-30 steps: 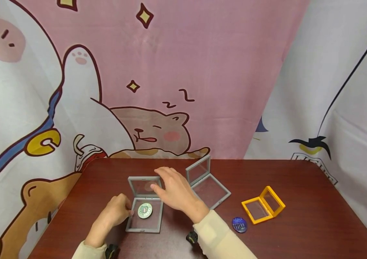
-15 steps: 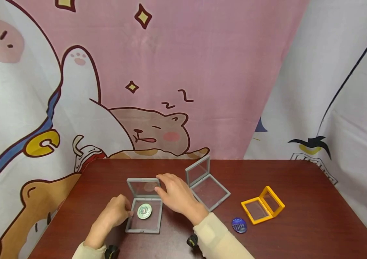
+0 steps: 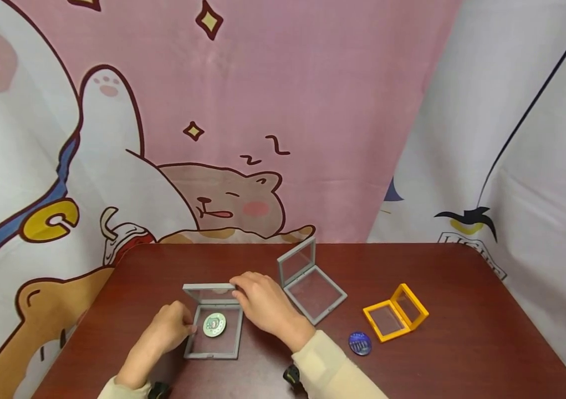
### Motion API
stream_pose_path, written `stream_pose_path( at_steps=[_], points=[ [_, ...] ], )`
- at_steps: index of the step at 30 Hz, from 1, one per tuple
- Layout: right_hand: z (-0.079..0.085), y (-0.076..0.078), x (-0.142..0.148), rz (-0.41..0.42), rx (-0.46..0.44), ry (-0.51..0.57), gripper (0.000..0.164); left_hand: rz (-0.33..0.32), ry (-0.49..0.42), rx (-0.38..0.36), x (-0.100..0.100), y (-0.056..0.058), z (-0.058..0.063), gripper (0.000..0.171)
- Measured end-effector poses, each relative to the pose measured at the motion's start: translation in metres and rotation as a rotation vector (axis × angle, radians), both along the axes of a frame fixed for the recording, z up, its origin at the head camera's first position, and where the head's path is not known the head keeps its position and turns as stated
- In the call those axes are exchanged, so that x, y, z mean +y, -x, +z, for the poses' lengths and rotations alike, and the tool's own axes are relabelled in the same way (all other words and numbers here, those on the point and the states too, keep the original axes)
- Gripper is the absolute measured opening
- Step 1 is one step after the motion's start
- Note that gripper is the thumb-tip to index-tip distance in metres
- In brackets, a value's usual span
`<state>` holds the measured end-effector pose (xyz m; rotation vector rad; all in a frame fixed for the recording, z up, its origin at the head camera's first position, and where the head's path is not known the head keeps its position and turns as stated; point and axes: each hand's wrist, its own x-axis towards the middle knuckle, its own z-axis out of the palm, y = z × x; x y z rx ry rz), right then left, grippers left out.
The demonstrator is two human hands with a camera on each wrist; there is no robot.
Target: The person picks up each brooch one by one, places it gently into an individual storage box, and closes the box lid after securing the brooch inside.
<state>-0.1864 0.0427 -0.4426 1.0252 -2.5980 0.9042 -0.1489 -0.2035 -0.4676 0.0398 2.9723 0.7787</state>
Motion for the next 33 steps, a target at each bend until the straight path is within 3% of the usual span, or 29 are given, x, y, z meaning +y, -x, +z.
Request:
stream_pose_path(
  at_steps=[6,11,15,19,26,29,33],
  points=[
    [-0.001,-0.003,-0.002,0.009,0.049,-0.030,0.020,-0.011,-0.022,0.023,-0.003,-0.003,-0.005,0.039],
    [-0.002,-0.008,-0.003,0.023,0.077,-0.041,0.020,0.021,-0.002,0.149,-0.008,-0.014,-0.004,0.016],
    [-0.003,-0.011,-0.002,0.037,0.090,-0.041,0.020,0.039,0.005,0.273,-0.010,-0.025,0.002,0.048],
    [-0.003,-0.014,0.001,0.044,0.116,-0.044,0.020,0.022,-0.002,0.349,-0.012,-0.032,0.005,0.062],
    [-0.006,-0.021,0.002,0.057,0.158,-0.077,0.019,-0.108,0.009,0.565,-0.020,-0.037,-0.002,0.075],
    [-0.007,-0.025,0.001,0.067,0.156,-0.097,0.019,-0.187,0.033,0.645,-0.023,-0.038,-0.004,0.072],
    [-0.008,-0.031,0.000,0.080,0.162,-0.137,0.019,-0.262,0.059,0.700,-0.025,-0.040,-0.005,0.062]
  ],
)
